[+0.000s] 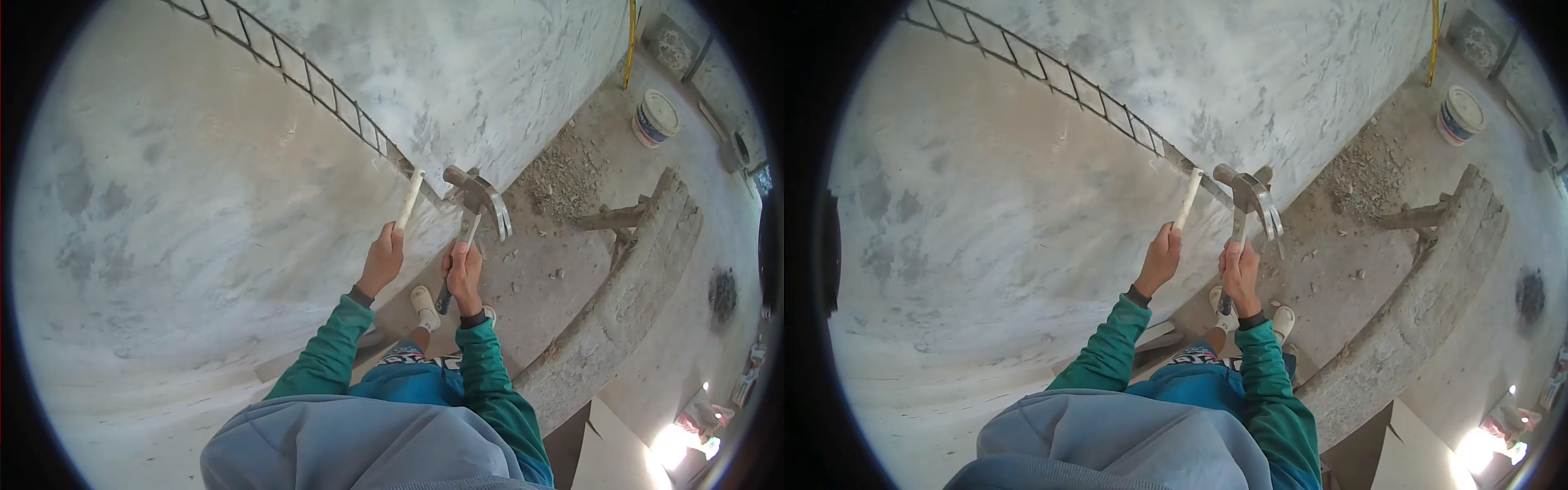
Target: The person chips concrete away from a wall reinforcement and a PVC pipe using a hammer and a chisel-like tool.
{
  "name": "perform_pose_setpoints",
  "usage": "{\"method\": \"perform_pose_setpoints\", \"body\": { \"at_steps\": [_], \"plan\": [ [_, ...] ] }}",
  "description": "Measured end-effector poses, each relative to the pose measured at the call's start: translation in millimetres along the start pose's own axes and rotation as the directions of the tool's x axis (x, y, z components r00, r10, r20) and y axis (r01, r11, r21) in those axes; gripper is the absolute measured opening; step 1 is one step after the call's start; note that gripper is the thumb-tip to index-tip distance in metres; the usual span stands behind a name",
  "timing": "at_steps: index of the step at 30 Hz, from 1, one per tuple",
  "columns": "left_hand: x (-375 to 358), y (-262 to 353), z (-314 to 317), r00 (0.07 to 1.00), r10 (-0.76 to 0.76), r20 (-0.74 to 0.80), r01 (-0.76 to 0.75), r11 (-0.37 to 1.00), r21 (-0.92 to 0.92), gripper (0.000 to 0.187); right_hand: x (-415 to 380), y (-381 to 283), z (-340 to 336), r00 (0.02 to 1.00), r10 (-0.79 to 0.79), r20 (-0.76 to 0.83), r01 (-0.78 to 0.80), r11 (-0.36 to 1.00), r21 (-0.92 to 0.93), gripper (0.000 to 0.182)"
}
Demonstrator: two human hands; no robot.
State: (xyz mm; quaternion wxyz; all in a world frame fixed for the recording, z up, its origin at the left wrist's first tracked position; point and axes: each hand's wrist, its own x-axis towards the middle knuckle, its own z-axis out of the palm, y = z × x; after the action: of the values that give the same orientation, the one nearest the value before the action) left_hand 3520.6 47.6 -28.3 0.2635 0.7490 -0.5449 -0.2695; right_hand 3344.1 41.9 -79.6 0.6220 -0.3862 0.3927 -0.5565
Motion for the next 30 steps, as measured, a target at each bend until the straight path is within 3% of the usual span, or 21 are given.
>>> {"method": "perform_pose_setpoints", "body": {
  "at_steps": [2,4,7,9,11,12,14,15,16,17,18,20,21,23,24,25,26,27,28,29,30],
  "plan": [
    [9.9,3.1,-1.1,0.999,0.009,-0.043,-0.005,0.996,0.09,0.035,5.8,-0.2,1.9,0.999,-0.012,-0.031,0.01,0.998,-0.07,0.06],
    [12.2,7.5,-0.7,0.997,-0.082,-0.015,0.083,0.97,0.229,0.036,9.2,-1.6,1.8,0.999,-0.028,-0.033,0.024,0.994,-0.11,0.059],
    [15.2,17.2,-4.0,0.989,-0.147,0.031,0.145,0.988,0.062,0.036,11.6,-12.0,-2.5,0.992,-0.121,-0.04,0.109,0.969,-0.221,0.057],
    [16.7,13.5,-4.8,0.99,-0.139,0.032,0.137,0.989,0.047,0.036,11.0,-25.1,-0.3,0.98,-0.193,-0.037,0.175,0.944,-0.278,0.055],
    [16.6,10.5,-7.0,0.99,-0.137,0.033,0.136,0.99,0.037,0.036,7.3,-48.3,10.8,0.926,-0.369,-0.076,0.373,0.927,0.046,0.044],
    [16.6,10.6,-7.5,0.991,-0.13,0.043,0.13,0.991,0.012,0.037,8.6,-54.7,22.0,0.928,-0.365,-0.07,0.368,0.928,0.049,0.044],
    [16.9,6.3,-10.3,0.991,-0.129,0.045,0.129,0.992,-0.014,0.037,16.7,-63.2,46.0,0.866,-0.419,-0.271,0.488,0.824,0.286,0.044],
    [16.6,3.2,-11.0,0.993,-0.114,0.034,0.114,0.993,-0.012,0.037,28.1,-35.8,50.3,0.869,-0.416,-0.268,0.485,0.826,0.289,0.044],
    [16.4,0.6,-8.7,0.995,-0.092,0.028,0.092,0.996,-0.013,0.036,45.0,13.9,51.0,0.886,-0.45,-0.112,0.434,0.89,-0.14,0.043],
    [17.2,-3.3,-5.5,0.996,-0.082,0.033,0.083,0.996,-0.02,0.036,54.7,38.9,44.4,0.91,-0.414,0.038,0.364,0.749,-0.554,0.042],
    [16.2,-11.6,-6.1,0.998,-0.055,0.009,0.055,0.998,0.001,0.035,50.2,37.7,35.0,0.909,-0.417,0.029,0.361,0.747,-0.559,0.042],
    [29.3,-6.0,-11.1,1.0,0.003,-0.029,-0.002,1.0,0.024,0.035,56.0,23.7,27.0,0.988,-0.145,-0.055,0.097,0.855,-0.509,0.041],
    [27.6,-7.2,-11.8,0.998,-0.067,0.005,0.067,0.998,0.018,0.035,52.3,20.3,24.8,0.988,-0.147,-0.054,0.099,0.856,-0.508,0.041],
    [22.3,-11.9,-8.1,0.989,-0.139,0.053,0.139,0.99,0.011,0.035,35.9,-34.2,19.4,0.987,-0.132,-0.095,0.103,0.96,-0.26,0.041],
    [22.8,-17.2,-6.0,0.991,-0.128,0.048,0.129,0.991,-0.019,0.036,28.9,-53.8,15.1,0.972,-0.23,-0.052,0.216,0.955,-0.203,0.042],
    [21.8,-23.7,-4.8,0.992,-0.122,0.04,0.124,0.991,-0.046,0.037,25.5,-69.6,21.9,0.973,-0.225,-0.048,0.211,0.956,-0.206,0.042],
    [21.1,-27.7,-3.3,0.991,-0.129,0.039,0.131,0.99,-0.049,0.037,21.4,-82.7,34.8,0.908,-0.391,-0.151,0.403,0.913,0.056,0.042],
    [21.6,-30.4,-1.4,0.996,-0.084,0.018,0.085,0.996,-0.042,0.035,19.6,-88.0,42.6,0.81,-0.506,-0.296,0.581,0.761,0.289,0.041],
    [23.3,-32.4,-2.1,0.999,-0.033,-0.002,0.033,0.999,-0.031,0.035,2.0,-28.8,2.3,0.809,-0.507,-0.297,0.582,0.759,0.291,0.041],
    [23.6,-34.8,-4.2,0.999,-0.032,-0.001,0.032,0.999,-0.029,0.035,9.7,26.5,12.5,0.856,-0.492,-0.158,0.491,0.87,-0.045,0.043],
    [26.0,-35.5,-5.6,0.999,-0.038,0.017,0.039,0.998,-0.045,0.036,27.6,77.5,37.6,0.903,-0.428,-0.04,0.379,0.837,-0.394,0.045]
  ]
}}
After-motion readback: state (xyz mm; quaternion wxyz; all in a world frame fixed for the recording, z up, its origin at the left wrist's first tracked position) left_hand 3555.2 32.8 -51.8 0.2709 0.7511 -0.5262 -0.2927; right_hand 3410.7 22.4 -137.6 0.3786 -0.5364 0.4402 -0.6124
